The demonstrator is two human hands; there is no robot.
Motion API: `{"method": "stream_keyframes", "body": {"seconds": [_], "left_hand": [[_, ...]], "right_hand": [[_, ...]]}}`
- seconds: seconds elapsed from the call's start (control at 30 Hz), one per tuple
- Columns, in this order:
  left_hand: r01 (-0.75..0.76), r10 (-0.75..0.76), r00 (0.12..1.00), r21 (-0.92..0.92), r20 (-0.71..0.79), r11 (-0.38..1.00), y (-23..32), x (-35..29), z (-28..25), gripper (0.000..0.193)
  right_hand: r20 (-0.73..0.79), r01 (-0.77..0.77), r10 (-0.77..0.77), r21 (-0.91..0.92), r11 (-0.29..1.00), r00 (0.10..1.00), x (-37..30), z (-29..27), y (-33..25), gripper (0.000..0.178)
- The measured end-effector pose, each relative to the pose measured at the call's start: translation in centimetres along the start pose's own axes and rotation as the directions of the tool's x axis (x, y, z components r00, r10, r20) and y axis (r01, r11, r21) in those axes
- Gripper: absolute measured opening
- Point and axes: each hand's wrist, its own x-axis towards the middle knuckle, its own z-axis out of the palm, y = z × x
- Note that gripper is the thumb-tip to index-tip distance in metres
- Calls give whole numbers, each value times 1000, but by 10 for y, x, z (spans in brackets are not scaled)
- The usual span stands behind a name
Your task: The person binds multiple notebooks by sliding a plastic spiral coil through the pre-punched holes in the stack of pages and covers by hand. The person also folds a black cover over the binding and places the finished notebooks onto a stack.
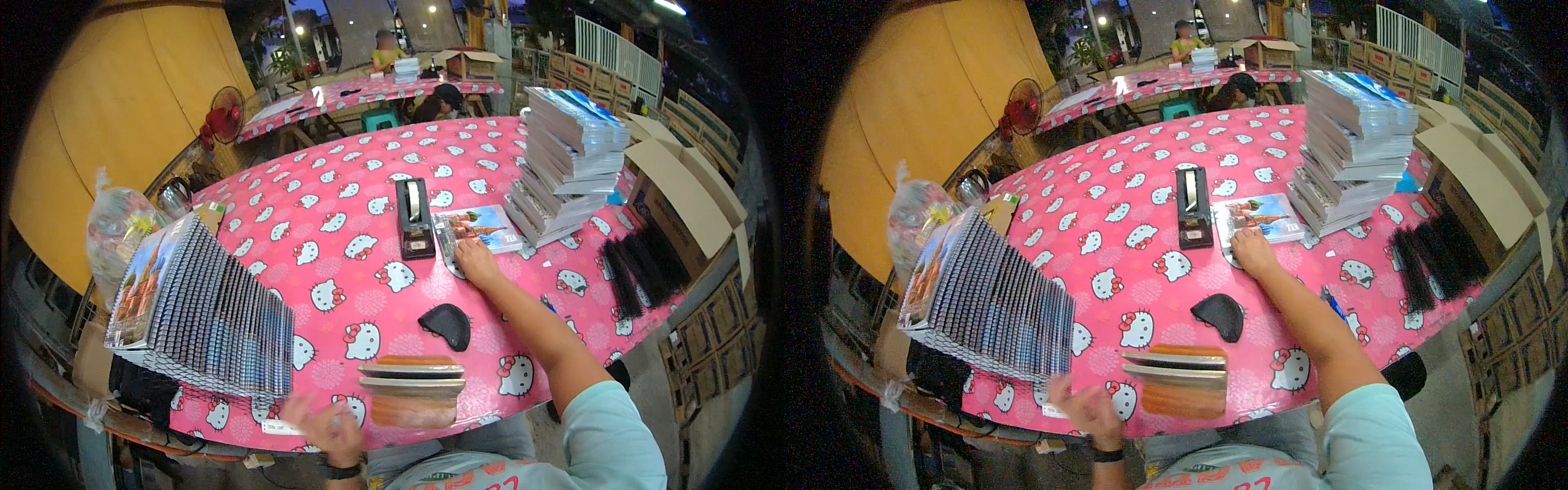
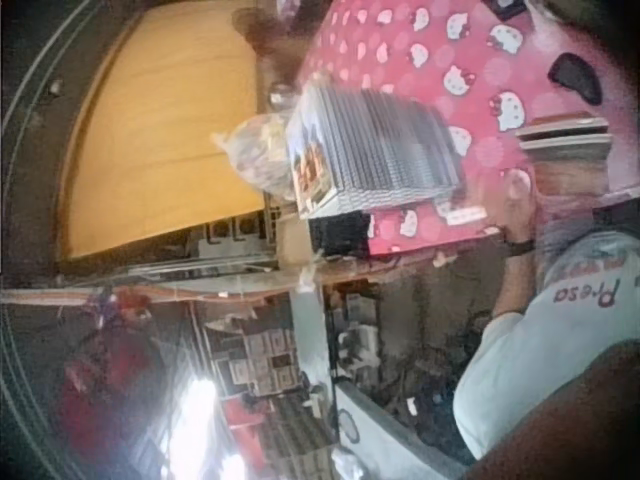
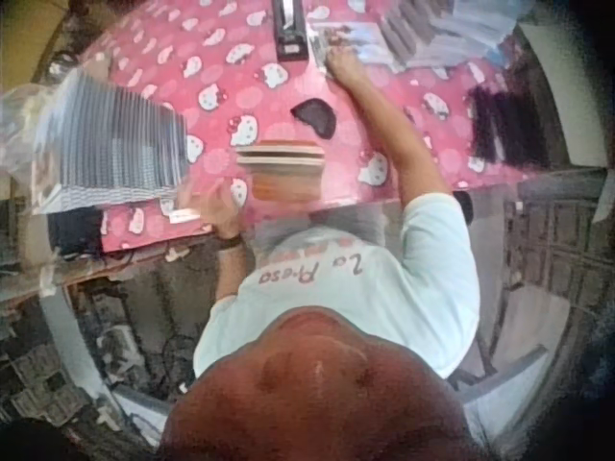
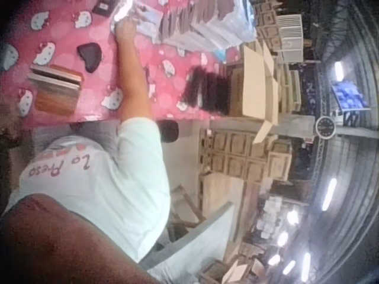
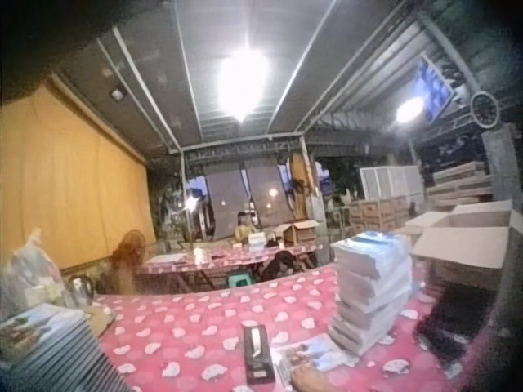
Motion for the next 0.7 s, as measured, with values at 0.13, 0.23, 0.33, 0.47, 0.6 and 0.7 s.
{"method": "stream_keyframes", "body": {"seconds": [0.13,0.23,0.33,0.47,0.6,0.7], "left_hand": [[547,-483,836,-456,261,701,-1,-38,44,11],[677,-576,721,-567,385,469,-9,-58,55,13],[738,-613,651,-560,447,376,-17,-64,52,16],[762,-632,627,-526,456,377,-14,-69,52,18],[737,-620,667,-488,413,467,-9,-67,53,20],[738,-618,667,-488,416,466,-8,-64,52,21]], "right_hand": [[75,-46,35,139,989,997,13,-8,6,21],[123,-102,69,291,951,990,18,-6,19,32],[260,-221,141,313,924,955,30,-17,12,30],[227,-173,93,365,915,969,29,-6,30,27],[172,-141,82,372,918,982,29,9,34,25],[143,-149,102,372,916,984,27,11,33,19]]}}
